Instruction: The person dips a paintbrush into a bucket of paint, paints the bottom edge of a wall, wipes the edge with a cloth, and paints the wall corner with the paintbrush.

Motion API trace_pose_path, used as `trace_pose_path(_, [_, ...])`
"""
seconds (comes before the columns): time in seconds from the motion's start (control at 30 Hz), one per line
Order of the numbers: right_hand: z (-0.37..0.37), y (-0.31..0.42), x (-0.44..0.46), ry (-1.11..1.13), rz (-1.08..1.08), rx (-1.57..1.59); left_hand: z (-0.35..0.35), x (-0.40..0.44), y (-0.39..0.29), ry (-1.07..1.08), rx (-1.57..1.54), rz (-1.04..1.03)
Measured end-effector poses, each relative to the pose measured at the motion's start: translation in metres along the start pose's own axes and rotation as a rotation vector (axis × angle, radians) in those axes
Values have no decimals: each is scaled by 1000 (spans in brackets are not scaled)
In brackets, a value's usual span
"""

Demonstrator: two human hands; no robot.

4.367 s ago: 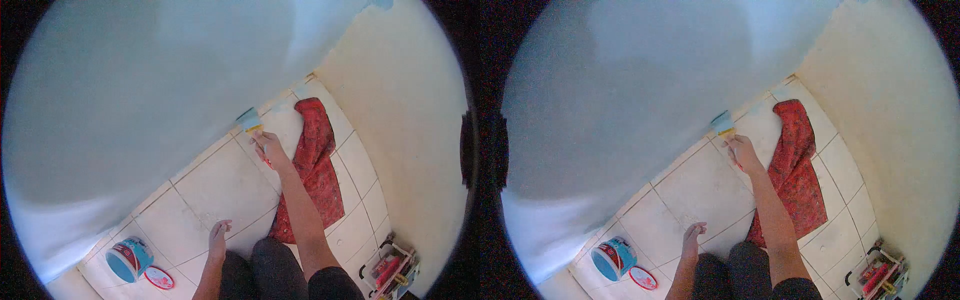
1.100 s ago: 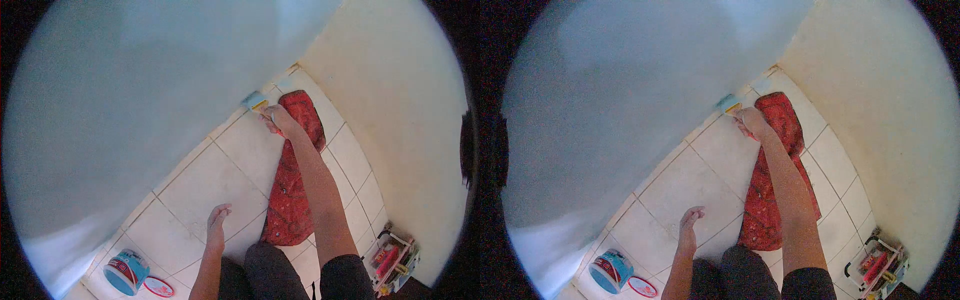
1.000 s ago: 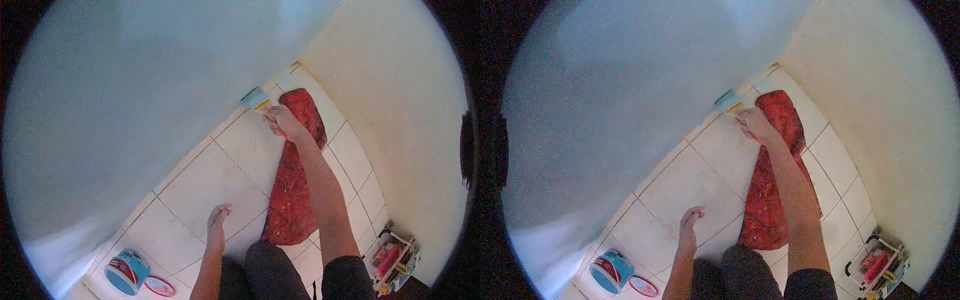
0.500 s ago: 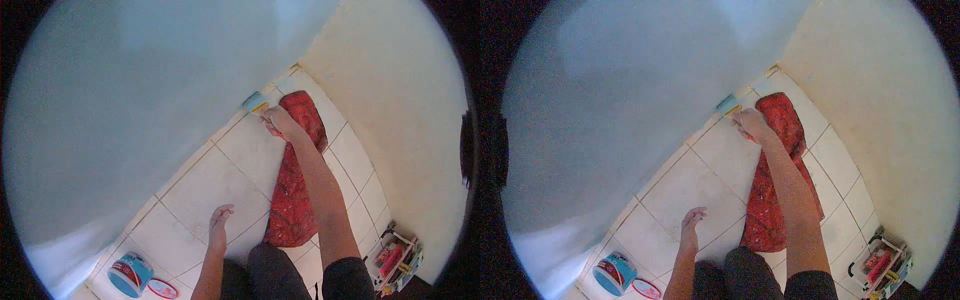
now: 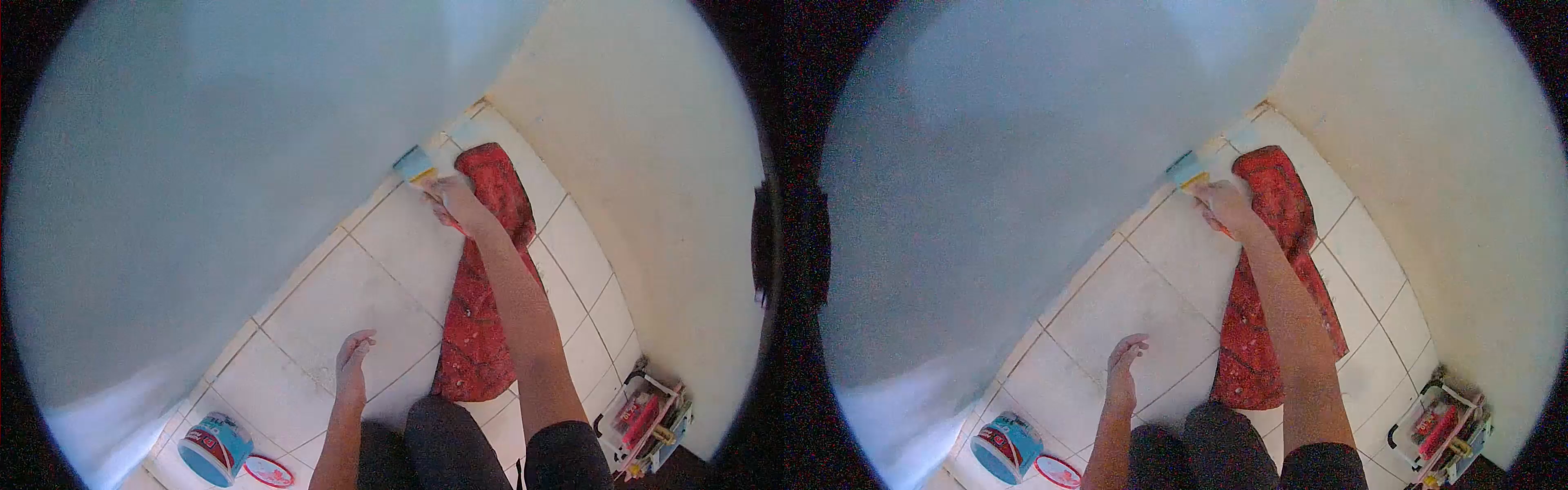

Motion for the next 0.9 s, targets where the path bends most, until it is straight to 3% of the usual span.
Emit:
trace_pose_path(0.1, [-3,7,-6,42,32,131,0,1,-1,-9,25,-9])
trace_pose_path(0.2, [17,4,-23,-67,-5,123,1,3,-7,-32,26,-29])
trace_pose_path(0.37, [63,-10,-5,-100,-2,-51,-14,13,-17,21,-23,-3])
trace_pose_path(0.5, [64,-9,13,21,20,-122,-41,19,-33,58,-9,21])
trace_pose_path(0.6, [63,-10,29,-96,-25,-98,-52,22,-42,85,6,1])
trace_pose_path(0.7, [60,1,33,-76,-8,-245,-51,21,-47,93,20,-30])
trace_pose_path(0.9, [65,1,50,-2,-3,-31,-40,20,-33,49,-1,1])
Point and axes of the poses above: each hand's wrist, its own x-axis towards the middle knuckle, its own z-axis out of the back of the hand, y = z × x, the point moved 6 cm from there along x, towards the middle knuckle, and after that the axes turned 3 degrees about -y, right-handed, at the moved point
